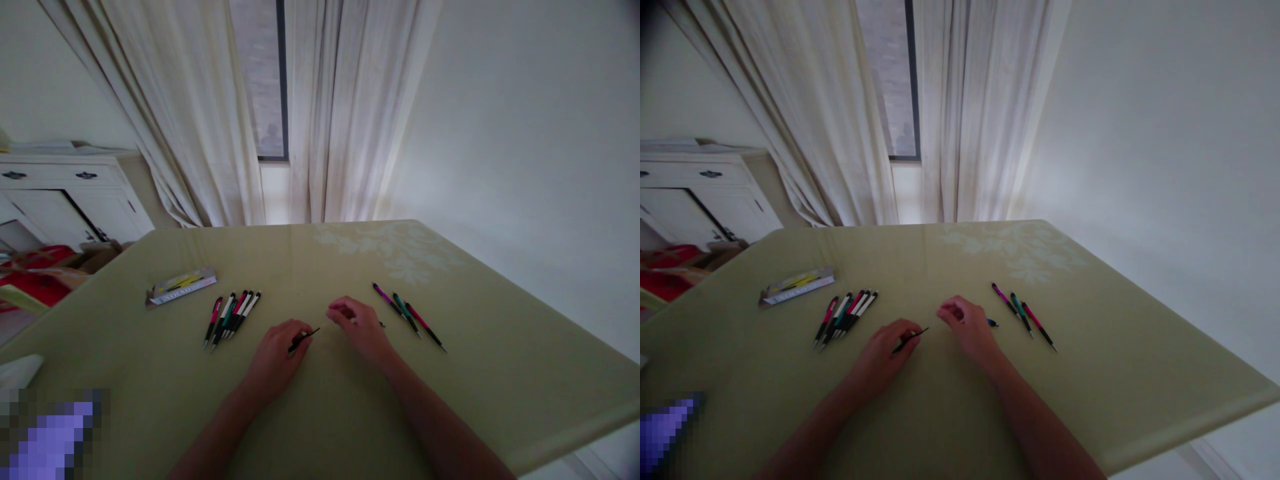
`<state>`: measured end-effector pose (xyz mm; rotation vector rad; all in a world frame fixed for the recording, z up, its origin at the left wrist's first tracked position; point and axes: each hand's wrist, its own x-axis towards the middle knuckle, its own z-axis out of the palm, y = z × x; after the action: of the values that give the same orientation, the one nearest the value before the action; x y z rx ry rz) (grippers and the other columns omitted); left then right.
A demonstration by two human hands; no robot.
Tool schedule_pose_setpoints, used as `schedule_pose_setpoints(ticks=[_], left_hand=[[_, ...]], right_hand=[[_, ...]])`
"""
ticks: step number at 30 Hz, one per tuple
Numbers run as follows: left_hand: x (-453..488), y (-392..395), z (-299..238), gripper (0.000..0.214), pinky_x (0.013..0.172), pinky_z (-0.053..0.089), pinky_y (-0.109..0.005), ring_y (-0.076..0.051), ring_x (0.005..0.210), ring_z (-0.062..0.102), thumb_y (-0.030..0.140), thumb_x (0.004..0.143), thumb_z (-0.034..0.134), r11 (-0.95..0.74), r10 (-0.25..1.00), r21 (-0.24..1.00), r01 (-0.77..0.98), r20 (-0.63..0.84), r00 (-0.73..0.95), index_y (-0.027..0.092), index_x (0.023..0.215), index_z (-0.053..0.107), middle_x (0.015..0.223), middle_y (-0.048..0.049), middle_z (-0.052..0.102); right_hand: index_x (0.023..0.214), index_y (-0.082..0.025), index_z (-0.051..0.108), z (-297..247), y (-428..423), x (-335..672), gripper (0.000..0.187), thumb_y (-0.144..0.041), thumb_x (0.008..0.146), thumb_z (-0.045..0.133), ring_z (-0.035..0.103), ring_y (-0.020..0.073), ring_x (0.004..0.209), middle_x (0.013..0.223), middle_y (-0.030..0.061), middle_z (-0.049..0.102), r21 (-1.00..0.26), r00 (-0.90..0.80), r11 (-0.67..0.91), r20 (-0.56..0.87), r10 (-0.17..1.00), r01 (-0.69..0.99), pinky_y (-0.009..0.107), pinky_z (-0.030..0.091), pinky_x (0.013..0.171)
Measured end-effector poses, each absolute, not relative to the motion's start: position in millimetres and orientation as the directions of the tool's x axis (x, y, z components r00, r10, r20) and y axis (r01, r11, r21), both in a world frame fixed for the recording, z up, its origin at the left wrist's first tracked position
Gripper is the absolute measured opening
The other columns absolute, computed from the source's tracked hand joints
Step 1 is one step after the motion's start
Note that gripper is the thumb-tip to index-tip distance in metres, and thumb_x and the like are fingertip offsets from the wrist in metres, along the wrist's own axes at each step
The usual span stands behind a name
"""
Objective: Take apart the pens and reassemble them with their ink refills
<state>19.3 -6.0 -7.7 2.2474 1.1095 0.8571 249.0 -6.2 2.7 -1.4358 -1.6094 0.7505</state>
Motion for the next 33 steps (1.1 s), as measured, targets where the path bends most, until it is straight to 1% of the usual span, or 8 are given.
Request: schedule_pose_setpoints(ticks=[4,9,13,17,20,23,28,33], left_hand=[[16.9,-0.2,-13.3,0.016,0.086,0.051,-0.038,-0.023,0.088,0.069,0.030,0.099,0.057,-0.474,0.872,0.694,0.542,0.287,0.396,0.024,0.107,0.069,0.097,-0.0032,0.074],[15.4,2.8,-16.3,0.020,0.090,0.052,-0.041,-0.025,0.097,0.068,0.032,0.101,0.052,-0.477,0.874,0.696,0.537,0.310,0.375,0.024,0.107,0.069,0.104,-0.0066,0.074],[16.1,1.3,-15.6,0.019,0.089,0.052,-0.039,-0.025,0.096,0.068,0.032,0.101,0.051,-0.493,0.867,0.670,0.555,0.322,0.382,0.024,0.105,0.068,0.102,-0.0053,0.074],[16.7,-0.1,-15.7,0.018,0.091,0.050,-0.041,-0.025,0.098,0.067,0.031,0.103,0.050,-0.529,0.845,0.616,0.584,0.315,0.432,0.025,0.108,0.067,0.104,-0.0046,0.073],[16.5,-1.0,-14.8,0.019,0.091,0.048,-0.041,-0.024,0.098,0.066,0.030,0.105,0.048,-0.560,0.824,0.575,0.597,0.309,0.475,0.024,0.109,0.066,0.105,-0.0048,0.073],[15.4,-1.5,-13.7,0.018,0.089,0.047,-0.041,-0.024,0.096,0.065,0.027,0.105,0.049,-0.583,0.810,0.516,0.627,0.313,0.495,0.023,0.110,0.066,0.104,-0.0045,0.072],[14.2,-2.4,-12.5,0.016,0.087,0.046,-0.042,-0.027,0.093,0.065,0.024,0.103,0.056,-0.633,0.770,0.333,0.699,0.369,0.521,0.025,0.108,0.071,0.099,-0.0043,0.072],[15.2,-3.4,-13.0,0.014,0.087,0.046,-0.041,-0.026,0.092,0.067,0.022,0.101,0.059,-0.648,0.748,0.282,0.708,0.412,0.520,0.025,0.108,0.071,0.097,-0.0041,0.073]], right_hand=[[0.098,-0.021,0.071,-2.6,-0.4,287.1,0.016,-0.029,0.086,0.076,0.068,0.0284,0.098,0.104,0.0113,0.072,-0.505,0.089,0.101,0.339,0.937,0.857,0.043,0.051,0.092],[0.083,-0.021,0.068,-13.1,-1.2,306.6,0.006,-0.017,0.087,0.070,0.068,0.0259,0.092,0.093,0.0088,0.071,-0.372,0.024,0.055,0.205,0.978,0.927,0.037,0.051,0.083],[0.087,-0.020,0.066,-4.6,-2.8,289.0,0.007,-0.015,0.092,0.065,0.067,0.0240,0.090,0.092,0.0077,0.072,-0.475,-0.041,0.138,0.209,0.977,0.869,0.035,0.049,0.083],[0.098,-0.022,0.064,6.0,-7.5,260.1,0.004,-0.023,0.099,0.061,0.068,0.0184,0.087,0.093,0.0026,0.073,-0.730,-0.226,0.313,0.220,0.949,0.608,0.030,0.049,0.081],[0.100,-0.022,0.064,7.9,-12.4,244.2,0.006,-0.028,0.101,0.061,0.068,0.0180,0.090,0.094,0.0023,0.073,-0.803,-0.254,0.348,0.252,0.934,0.484,0.029,0.050,0.083],[0.101,-0.022,0.064,7.5,-14.9,239.7,0.010,-0.032,0.101,0.062,0.067,0.0195,0.092,0.097,0.0043,0.072,-0.796,-0.263,0.369,0.271,0.926,0.479,0.030,0.050,0.084],[0.095,-0.021,0.069,6.8,-12.9,246.7,0.017,-0.038,0.099,0.066,0.062,0.0229,0.093,0.095,0.0075,0.070,-0.648,-0.311,0.450,0.325,0.893,0.614,0.035,0.047,0.087],[0.096,-0.021,0.073,5.2,-11.7,245.5,0.020,-0.040,0.098,0.068,0.064,0.0219,0.093,0.095,0.0064,0.071,-0.694,-0.325,0.463,0.332,0.886,0.552,0.034,0.048,0.087]])
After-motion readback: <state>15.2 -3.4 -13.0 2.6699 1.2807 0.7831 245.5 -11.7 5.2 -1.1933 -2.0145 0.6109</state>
